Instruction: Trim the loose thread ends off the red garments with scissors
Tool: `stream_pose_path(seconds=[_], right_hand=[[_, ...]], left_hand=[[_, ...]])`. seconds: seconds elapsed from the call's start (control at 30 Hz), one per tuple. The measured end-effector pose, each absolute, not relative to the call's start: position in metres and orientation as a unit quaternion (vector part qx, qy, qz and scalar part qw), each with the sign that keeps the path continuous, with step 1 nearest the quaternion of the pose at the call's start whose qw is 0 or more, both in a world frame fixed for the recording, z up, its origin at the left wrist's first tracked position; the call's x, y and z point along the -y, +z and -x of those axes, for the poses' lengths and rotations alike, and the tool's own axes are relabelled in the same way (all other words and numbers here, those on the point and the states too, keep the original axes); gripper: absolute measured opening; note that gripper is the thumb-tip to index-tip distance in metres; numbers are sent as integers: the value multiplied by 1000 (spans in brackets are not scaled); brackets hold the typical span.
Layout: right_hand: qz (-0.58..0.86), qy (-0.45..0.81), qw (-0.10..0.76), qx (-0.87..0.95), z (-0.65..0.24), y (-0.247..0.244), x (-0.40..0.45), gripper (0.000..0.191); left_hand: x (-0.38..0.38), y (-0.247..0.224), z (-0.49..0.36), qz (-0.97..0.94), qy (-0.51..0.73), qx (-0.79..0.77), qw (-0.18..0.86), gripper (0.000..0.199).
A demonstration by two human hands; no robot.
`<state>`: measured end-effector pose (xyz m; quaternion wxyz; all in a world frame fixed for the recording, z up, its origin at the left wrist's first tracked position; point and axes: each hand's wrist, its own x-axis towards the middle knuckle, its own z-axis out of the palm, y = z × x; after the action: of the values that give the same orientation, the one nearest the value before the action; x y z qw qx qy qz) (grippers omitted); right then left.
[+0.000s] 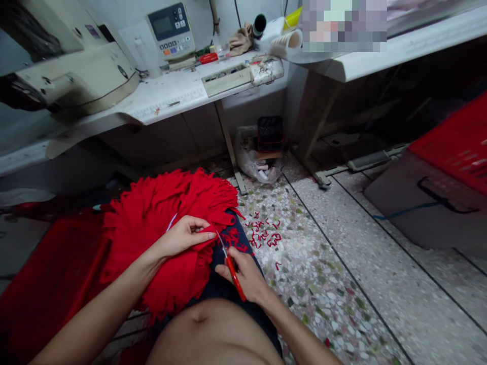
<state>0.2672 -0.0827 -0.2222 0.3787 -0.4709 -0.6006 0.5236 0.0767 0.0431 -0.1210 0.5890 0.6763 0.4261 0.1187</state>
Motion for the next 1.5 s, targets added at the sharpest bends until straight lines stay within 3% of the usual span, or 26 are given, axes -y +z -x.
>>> stream_pose_path(seconds=[0.4, 0.57, 0.7, 0.83, 1.03, 1.1, 1.2, 1.27, 1.4, 1.5], right_hand=[[529, 548, 428, 487, -257, -242, 84, 55], [540, 623, 431, 367, -263, -255, 84, 51], [548, 629, 418, 360, -272, -260, 79, 50], [552, 622, 422, 362, -269, -257, 71, 51], [532, 603, 458, 379, -253, -237, 63, 53], [527, 602, 461, 384, -249, -230, 61, 54], [520, 602, 466, 388, -246, -228, 60, 54], [520, 600, 470, 385, -246, -233, 62, 54], [534, 605, 466, 363, -249, -246, 66, 54], [529, 610, 464, 364, -250, -250, 68, 53]], left_hand=[[-41, -106, -75, -685, 104, -416, 588, 32], [-34, -84, -46, -781, -74, -245, 570, 27], [-18, -98, -25, -781, -177, -236, 550, 24], [-5, -120, -16, -805, -199, -264, 493, 16], [4, -136, 0, -750, -221, -308, 542, 22], [7, -133, 3, -752, -212, -308, 543, 16], [11, -117, 4, -754, -170, -299, 559, 36], [11, -102, 4, -730, -123, -319, 591, 39], [-7, -85, 1, -661, 29, -416, 623, 37], [-37, -92, -10, -663, 193, -484, 538, 37]])
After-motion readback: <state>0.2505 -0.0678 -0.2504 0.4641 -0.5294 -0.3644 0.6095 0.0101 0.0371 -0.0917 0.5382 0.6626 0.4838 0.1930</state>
